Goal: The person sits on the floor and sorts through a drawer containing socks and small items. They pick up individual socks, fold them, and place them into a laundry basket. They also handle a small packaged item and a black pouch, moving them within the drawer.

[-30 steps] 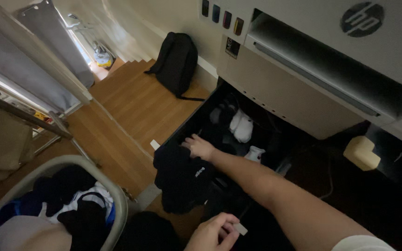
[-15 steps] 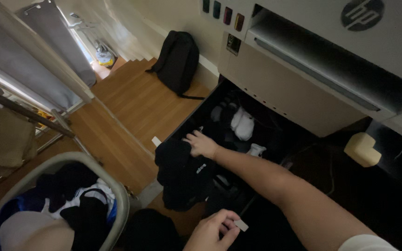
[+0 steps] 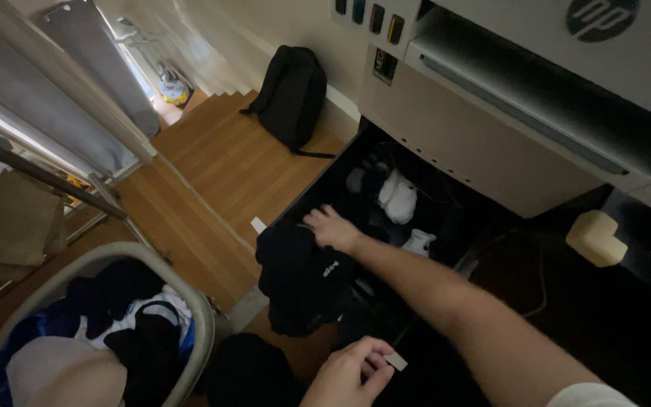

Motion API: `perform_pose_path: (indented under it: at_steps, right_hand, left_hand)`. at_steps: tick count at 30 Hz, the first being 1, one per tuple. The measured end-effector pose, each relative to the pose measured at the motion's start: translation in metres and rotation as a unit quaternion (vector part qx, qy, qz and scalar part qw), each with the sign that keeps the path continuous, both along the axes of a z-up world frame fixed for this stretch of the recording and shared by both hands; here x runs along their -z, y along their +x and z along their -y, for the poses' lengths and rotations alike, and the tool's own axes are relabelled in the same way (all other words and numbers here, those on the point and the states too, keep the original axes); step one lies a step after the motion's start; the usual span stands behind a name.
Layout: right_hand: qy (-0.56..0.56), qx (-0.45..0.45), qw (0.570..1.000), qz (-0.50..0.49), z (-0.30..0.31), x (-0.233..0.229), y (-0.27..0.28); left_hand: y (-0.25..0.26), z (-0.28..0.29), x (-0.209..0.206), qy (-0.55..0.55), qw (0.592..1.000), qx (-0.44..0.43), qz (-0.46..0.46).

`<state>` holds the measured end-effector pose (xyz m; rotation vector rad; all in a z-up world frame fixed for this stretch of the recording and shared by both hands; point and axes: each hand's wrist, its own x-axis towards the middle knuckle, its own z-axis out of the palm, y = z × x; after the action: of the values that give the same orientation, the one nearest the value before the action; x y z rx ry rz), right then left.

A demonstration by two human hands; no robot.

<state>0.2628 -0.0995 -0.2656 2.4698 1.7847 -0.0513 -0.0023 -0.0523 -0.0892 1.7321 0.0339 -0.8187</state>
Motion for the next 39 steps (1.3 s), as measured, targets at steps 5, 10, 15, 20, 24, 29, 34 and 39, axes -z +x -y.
perform_pose_path:
  at_steps: [5, 10, 15, 20, 24, 29, 34, 39]
  right_hand:
    - [0.065, 0.221, 0.972, -0.053, 0.025, -0.058, 0.011]
    - [-0.019, 0.422, 0.882, -0.208, 0.033, -0.072, 0.017]
    - [-0.006, 0.435, 0.855, -0.283, 0.029, -0.046, 0.015]
    - [0.004, 0.412, 0.858, -0.306, 0.044, -0.03, 0.027]
    - [-0.026, 0.385, 0.89, -0.244, 0.068, -0.06, 0.024]
    - [-0.229, 0.299, 0.883, -0.28, 0.072, -0.084, -0.028]
    - [-0.118, 0.182, 0.966, -0.14, 0.064, -0.046, -0.072]
    - [-0.184, 0.185, 0.946, -0.195, 0.072, -0.047, -0.062]
  left_hand:
    - [-0.005, 0.001, -0.009, 0.006, 1.0, 0.0, -0.011]
    - [-0.006, 0.007, -0.017, 0.0, 1.0, -0.001, 0.02]
    - [-0.007, 0.009, -0.026, 0.006, 1.0, 0.006, -0.008]
    - [-0.01, 0.011, -0.036, 0.001, 1.0, 0.004, 0.0]
    - [-0.013, 0.012, -0.041, -0.012, 1.0, -0.003, 0.001]
    - [-0.015, 0.014, -0.049, -0.027, 0.999, -0.003, 0.019]
    - [-0.018, 0.021, -0.055, 0.002, 1.0, 0.003, -0.006]
    - [-0.023, 0.022, -0.06, 0.015, 1.0, 0.004, -0.001]
